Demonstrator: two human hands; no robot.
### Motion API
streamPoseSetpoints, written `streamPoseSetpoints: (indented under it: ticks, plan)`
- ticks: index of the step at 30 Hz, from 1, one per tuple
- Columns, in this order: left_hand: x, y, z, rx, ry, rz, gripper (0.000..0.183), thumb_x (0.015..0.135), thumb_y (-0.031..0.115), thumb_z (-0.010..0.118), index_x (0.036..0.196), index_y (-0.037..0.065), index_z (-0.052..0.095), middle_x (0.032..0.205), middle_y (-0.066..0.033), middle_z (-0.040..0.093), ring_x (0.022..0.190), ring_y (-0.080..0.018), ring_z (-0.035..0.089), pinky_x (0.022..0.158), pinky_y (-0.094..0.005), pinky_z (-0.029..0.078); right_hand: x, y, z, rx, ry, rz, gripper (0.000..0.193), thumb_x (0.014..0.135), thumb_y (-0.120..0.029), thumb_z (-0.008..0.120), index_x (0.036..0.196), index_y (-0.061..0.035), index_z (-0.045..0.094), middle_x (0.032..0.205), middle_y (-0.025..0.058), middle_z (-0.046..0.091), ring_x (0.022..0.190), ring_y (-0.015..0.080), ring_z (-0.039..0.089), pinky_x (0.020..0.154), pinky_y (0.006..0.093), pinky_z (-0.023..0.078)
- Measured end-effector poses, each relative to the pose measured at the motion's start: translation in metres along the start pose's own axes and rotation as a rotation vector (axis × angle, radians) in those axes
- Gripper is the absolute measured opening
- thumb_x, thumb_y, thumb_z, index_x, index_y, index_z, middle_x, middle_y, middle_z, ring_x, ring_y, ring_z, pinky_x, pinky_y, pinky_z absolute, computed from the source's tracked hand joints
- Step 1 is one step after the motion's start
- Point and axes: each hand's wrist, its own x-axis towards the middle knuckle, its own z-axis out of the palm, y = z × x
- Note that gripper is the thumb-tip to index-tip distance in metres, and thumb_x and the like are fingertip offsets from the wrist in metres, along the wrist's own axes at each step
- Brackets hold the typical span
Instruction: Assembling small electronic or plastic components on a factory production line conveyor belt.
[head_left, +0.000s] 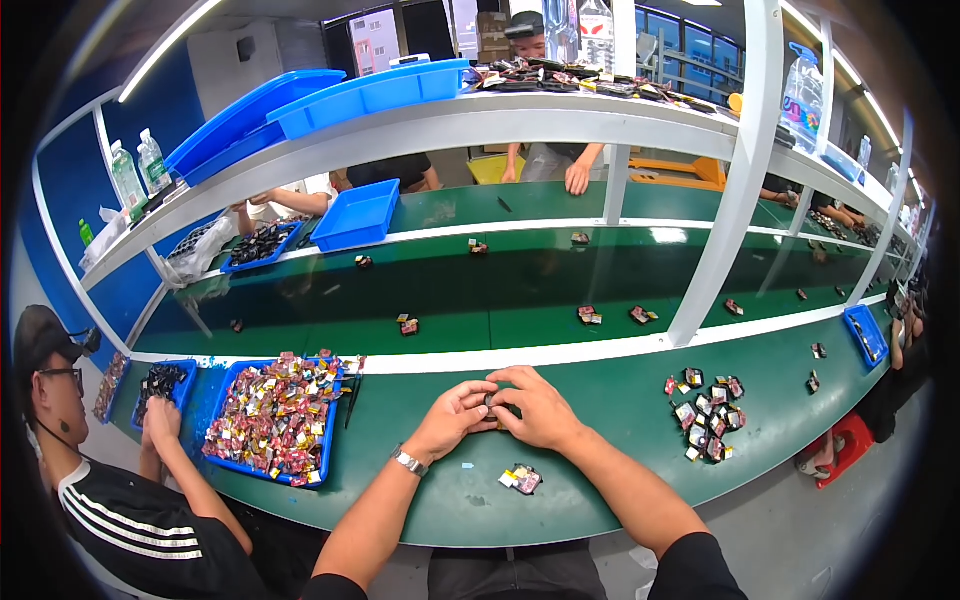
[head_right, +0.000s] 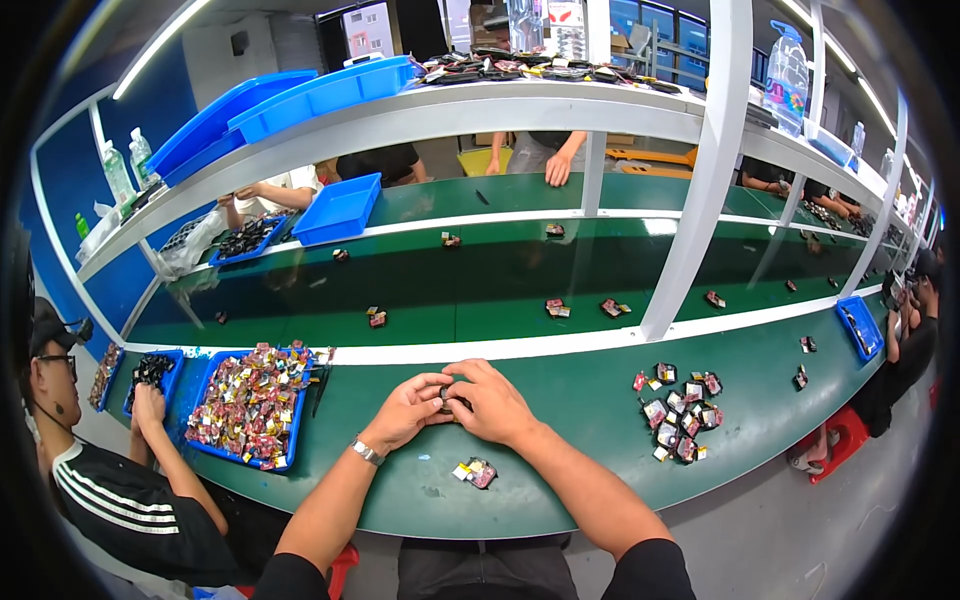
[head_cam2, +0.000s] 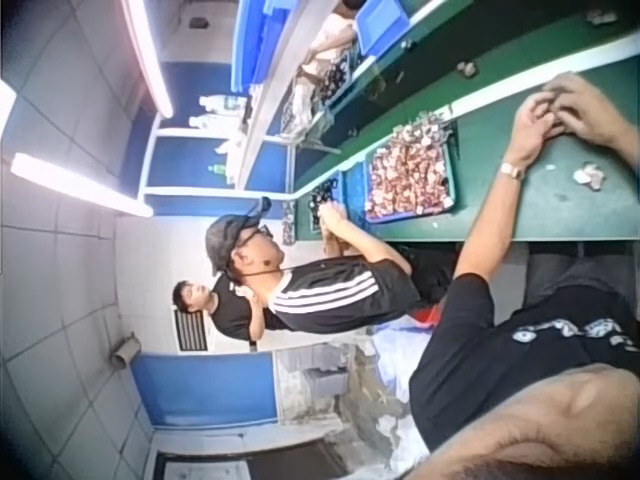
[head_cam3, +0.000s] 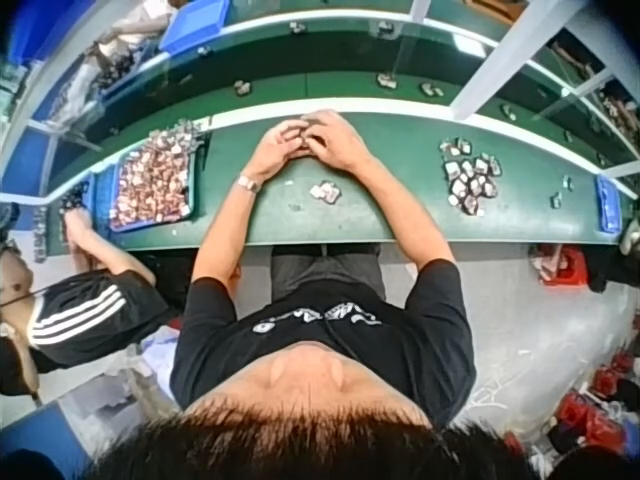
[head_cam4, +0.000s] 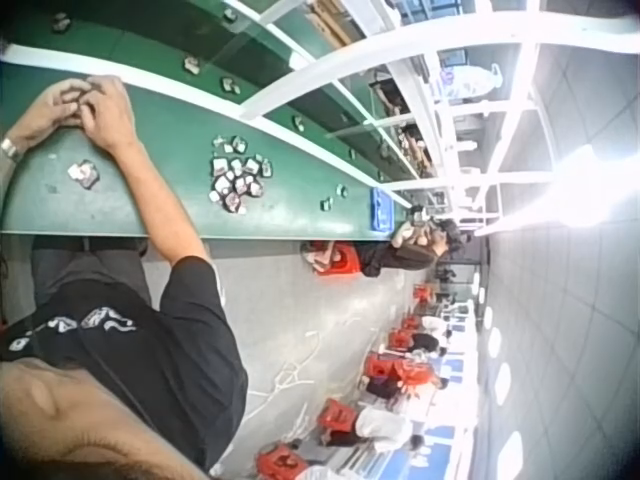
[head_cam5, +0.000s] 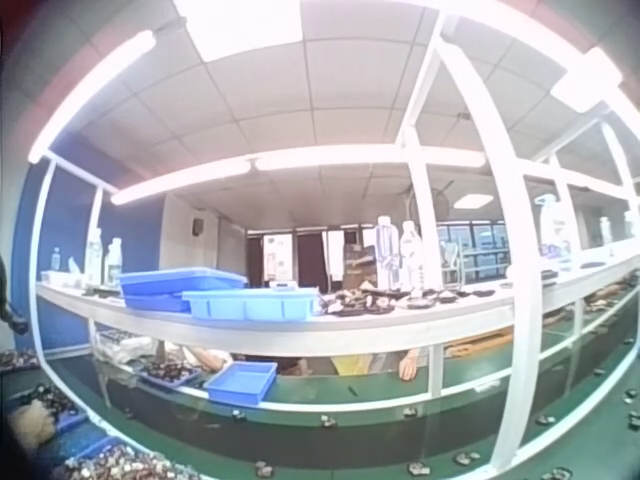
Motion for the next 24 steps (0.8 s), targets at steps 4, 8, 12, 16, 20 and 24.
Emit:
streamPoseSetpoints:
  ticks: [4, 8, 12, 16, 20, 24]
  plan:
    - [0.000, -0.001, -0.003, -0.018, 0.024, -0.019, 0.031, 0.096, 0.004, 0.055, 0.126, 0.002, 0.049, 0.119, -0.0092, 0.060, 0.111, -0.0194, 0.061, 0.097, -0.0381, 0.053, -0.002, 0.000, -0.005, 0.133, -0.043, 0.008, 0.009, 0.083, -0.012, 0.066, 0.088, -0.0063, 0.071, 0.122, 0.0078, 0.059, 0.118, 0.0278, 0.052, 0.096, 0.0383, 0.046]
    - [0.000, -0.002, -0.001, 0.008, 0.003, -0.004, 0.028, 0.099, 0.007, 0.050, 0.127, 0.003, 0.049, 0.120, -0.0086, 0.059, 0.110, -0.0170, 0.061, 0.095, -0.0342, 0.054, -0.003, 0.000, -0.005, 0.148, -0.039, 0.020, 0.008, 0.083, -0.012, 0.067, 0.088, -0.0069, 0.070, 0.122, 0.0075, 0.060, 0.120, 0.0281, 0.051, 0.097, 0.0390, 0.046]
    - [0.000, 0.000, 0.002, -0.029, 0.012, 0.010, 0.027, 0.100, 0.009, 0.049, 0.127, 0.003, 0.049, 0.120, -0.0083, 0.060, 0.109, -0.0164, 0.061, 0.095, -0.0333, 0.053, -0.004, -0.002, 0.003, 0.053, 0.057, 0.027, 0.009, 0.081, -0.011, 0.068, 0.088, -0.0046, 0.070, 0.119, 0.0089, 0.061, 0.117, 0.0285, 0.053, 0.095, 0.0389, 0.047]
    - [0.000, -0.004, -0.005, -0.041, 0.033, 0.018, 0.028, 0.098, 0.011, 0.055, 0.125, 0.005, 0.050, 0.117, -0.0085, 0.062, 0.109, -0.0182, 0.062, 0.093, -0.0351, 0.054, -0.004, -0.003, 0.012, -0.008, 0.111, 0.004, 0.011, 0.079, -0.008, 0.071, 0.089, -0.0047, 0.070, 0.118, 0.0091, 0.062, 0.114, 0.0286, 0.055, 0.094, 0.0382, 0.049]
    - [0.002, -0.007, -0.007, -0.052, 0.048, 0.023, 0.028, 0.098, 0.010, 0.054, 0.125, 0.005, 0.050, 0.118, -0.0085, 0.062, 0.108, -0.0179, 0.062, 0.092, -0.0337, 0.054, -0.005, -0.003, 0.017, 0.028, 0.142, 0.027, 0.013, 0.078, -0.008, 0.072, 0.091, -0.0055, 0.071, 0.118, 0.0084, 0.062, 0.114, 0.0285, 0.056, 0.093, 0.0376, 0.049]
    - [0.002, -0.007, -0.006, -0.052, 0.069, 0.021, 0.027, 0.098, 0.010, 0.054, 0.124, 0.004, 0.050, 0.117, -0.0087, 0.062, 0.108, -0.0172, 0.062, 0.091, -0.0325, 0.054, -0.008, 0.001, 0.020, 0.102, 0.136, 0.117, 0.015, 0.078, -0.009, 0.073, 0.093, -0.0077, 0.073, 0.118, 0.0074, 0.063, 0.114, 0.0282, 0.056, 0.094, 0.0371, 0.049]
